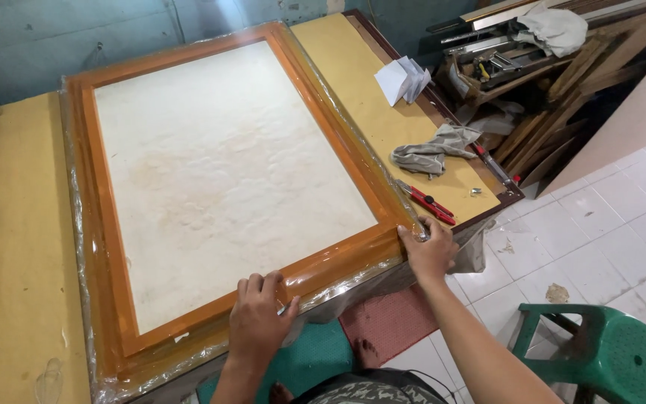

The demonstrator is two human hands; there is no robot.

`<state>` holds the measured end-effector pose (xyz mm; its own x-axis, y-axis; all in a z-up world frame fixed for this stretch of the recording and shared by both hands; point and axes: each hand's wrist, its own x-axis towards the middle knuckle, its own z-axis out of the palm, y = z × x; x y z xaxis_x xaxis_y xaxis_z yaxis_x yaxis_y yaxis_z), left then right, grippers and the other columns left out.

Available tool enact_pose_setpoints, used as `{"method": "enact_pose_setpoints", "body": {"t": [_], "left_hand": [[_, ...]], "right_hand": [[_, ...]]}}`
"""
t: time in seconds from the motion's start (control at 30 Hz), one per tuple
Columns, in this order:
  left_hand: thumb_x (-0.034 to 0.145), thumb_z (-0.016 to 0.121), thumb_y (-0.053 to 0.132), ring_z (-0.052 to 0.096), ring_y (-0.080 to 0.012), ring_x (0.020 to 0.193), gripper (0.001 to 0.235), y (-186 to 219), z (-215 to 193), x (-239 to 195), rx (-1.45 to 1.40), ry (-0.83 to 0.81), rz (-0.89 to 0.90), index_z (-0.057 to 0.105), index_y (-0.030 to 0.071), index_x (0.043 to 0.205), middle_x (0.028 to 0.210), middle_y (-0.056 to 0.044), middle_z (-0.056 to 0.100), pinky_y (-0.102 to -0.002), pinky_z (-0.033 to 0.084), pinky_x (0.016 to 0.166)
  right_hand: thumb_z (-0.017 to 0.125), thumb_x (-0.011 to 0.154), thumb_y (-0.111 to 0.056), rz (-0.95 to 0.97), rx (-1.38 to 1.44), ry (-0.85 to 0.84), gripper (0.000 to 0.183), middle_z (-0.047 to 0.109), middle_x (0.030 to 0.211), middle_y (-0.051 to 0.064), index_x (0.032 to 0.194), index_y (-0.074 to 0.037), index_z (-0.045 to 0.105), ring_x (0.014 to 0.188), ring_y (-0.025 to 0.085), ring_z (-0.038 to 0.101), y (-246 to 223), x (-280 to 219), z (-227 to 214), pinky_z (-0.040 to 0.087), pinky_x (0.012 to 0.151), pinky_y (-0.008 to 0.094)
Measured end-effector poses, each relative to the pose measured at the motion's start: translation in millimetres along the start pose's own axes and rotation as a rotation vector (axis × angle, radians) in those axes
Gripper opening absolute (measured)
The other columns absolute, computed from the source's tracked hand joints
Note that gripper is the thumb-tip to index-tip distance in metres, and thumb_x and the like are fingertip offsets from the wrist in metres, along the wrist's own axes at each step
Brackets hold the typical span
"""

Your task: Applying adhesive finishing tape to the edges of a picture frame and trimming it with a utility knife.

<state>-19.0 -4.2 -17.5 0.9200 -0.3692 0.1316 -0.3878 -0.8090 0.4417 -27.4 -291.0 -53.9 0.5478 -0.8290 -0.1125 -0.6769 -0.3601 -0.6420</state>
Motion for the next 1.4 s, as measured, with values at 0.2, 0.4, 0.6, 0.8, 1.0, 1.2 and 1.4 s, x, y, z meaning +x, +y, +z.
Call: {"method": "enact_pose_setpoints", "body": {"t": [0.2, 0.4, 0.6, 0.8, 1.0, 1.2, 1.4], "left_hand": [[0.069, 0.069, 0.028, 0.048, -0.0224, 0.085, 0.041, 0, 1, 1, 0.014, 0.024, 0.010, 0.054, 0.010, 0.102, 0.087, -0.005, 0.054, -0.036, 0.051, 0.062], [0.069, 0.070, 0.028, 0.047, -0.0223, 0.085, 0.042, -1, 2, 0, 0.017, 0.014, 0.008, 0.054, 0.011, 0.104, 0.088, -0.006, 0.054, -0.036, 0.051, 0.065], [0.068, 0.071, 0.029, 0.048, -0.0218, 0.086, 0.045, -3, 3, 1, -0.008, 0.016, 0.019, 0.054, 0.010, 0.105, 0.089, -0.005, 0.055, -0.036, 0.051, 0.067], [0.070, 0.068, 0.029, 0.048, -0.0217, 0.083, 0.039, -8, -3, 2, -0.027, 0.012, 0.043, 0.055, 0.011, 0.102, 0.086, -0.004, 0.053, -0.036, 0.049, 0.064], [0.052, 0.073, 0.007, 0.060, -0.0242, 0.074, 0.069, -41, -32, -3, -0.070, -0.177, 0.196, 0.041, 0.015, 0.112, 0.083, -0.005, 0.062, -0.036, 0.041, 0.083], [0.072, 0.048, -0.005, 0.055, -0.0190, 0.049, 0.039, -100, -82, -38, 0.013, -0.134, 0.057, 0.045, 0.016, 0.104, 0.059, -0.001, 0.059, -0.035, 0.043, 0.070], [0.059, 0.077, 0.007, 0.055, -0.0266, 0.100, 0.061, -194, -141, -103, 0.224, -0.291, -0.415, 0.050, 0.033, 0.108, 0.093, -0.003, 0.066, -0.040, 0.058, 0.080]], "right_hand": [[0.064, 0.066, -0.051, 0.120, 0.090, 0.090, 0.045, 0.049, 0.115, 0.004, 0.099, -0.022, 0.057, 0.113, 0.027, 0.038, -21, -5, 1, 0.029, 0.089, 0.052], [0.051, 0.079, -0.053, -0.023, 0.041, 0.101, 0.031, 0.051, 0.111, 0.006, 0.097, -0.028, 0.055, 0.110, 0.033, 0.040, 6, 4, 13, 0.028, 0.085, 0.055], [0.029, 0.090, -0.040, -0.627, -0.250, 0.133, 0.046, 0.044, 0.128, -0.004, 0.130, -0.023, 0.043, 0.113, 0.021, 0.030, 32, -6, 10, 0.019, 0.086, 0.041], [0.010, 0.086, -0.055, -0.761, -0.531, -0.042, 0.062, 0.026, 0.143, -0.003, 0.138, -0.023, 0.023, 0.130, 0.022, 0.021, 27, -17, 7, 0.014, 0.095, 0.054], [0.012, 0.087, -0.050, -0.697, -0.579, 0.002, 0.060, 0.020, 0.146, -0.002, 0.138, -0.020, 0.023, 0.132, 0.023, 0.016, 33, -14, 18, 0.012, 0.096, 0.055], [0.011, 0.085, -0.036, -0.752, -0.477, 0.004, 0.058, 0.023, 0.145, -0.001, 0.139, -0.018, 0.025, 0.132, 0.023, 0.018, 41, -11, 19, 0.008, 0.097, 0.059], [0.012, 0.085, -0.035, -0.819, -0.422, 0.084, 0.059, 0.029, 0.144, 0.004, 0.139, -0.015, 0.030, 0.129, 0.029, 0.024, 39, -17, 21, 0.012, 0.093, 0.064]]}}
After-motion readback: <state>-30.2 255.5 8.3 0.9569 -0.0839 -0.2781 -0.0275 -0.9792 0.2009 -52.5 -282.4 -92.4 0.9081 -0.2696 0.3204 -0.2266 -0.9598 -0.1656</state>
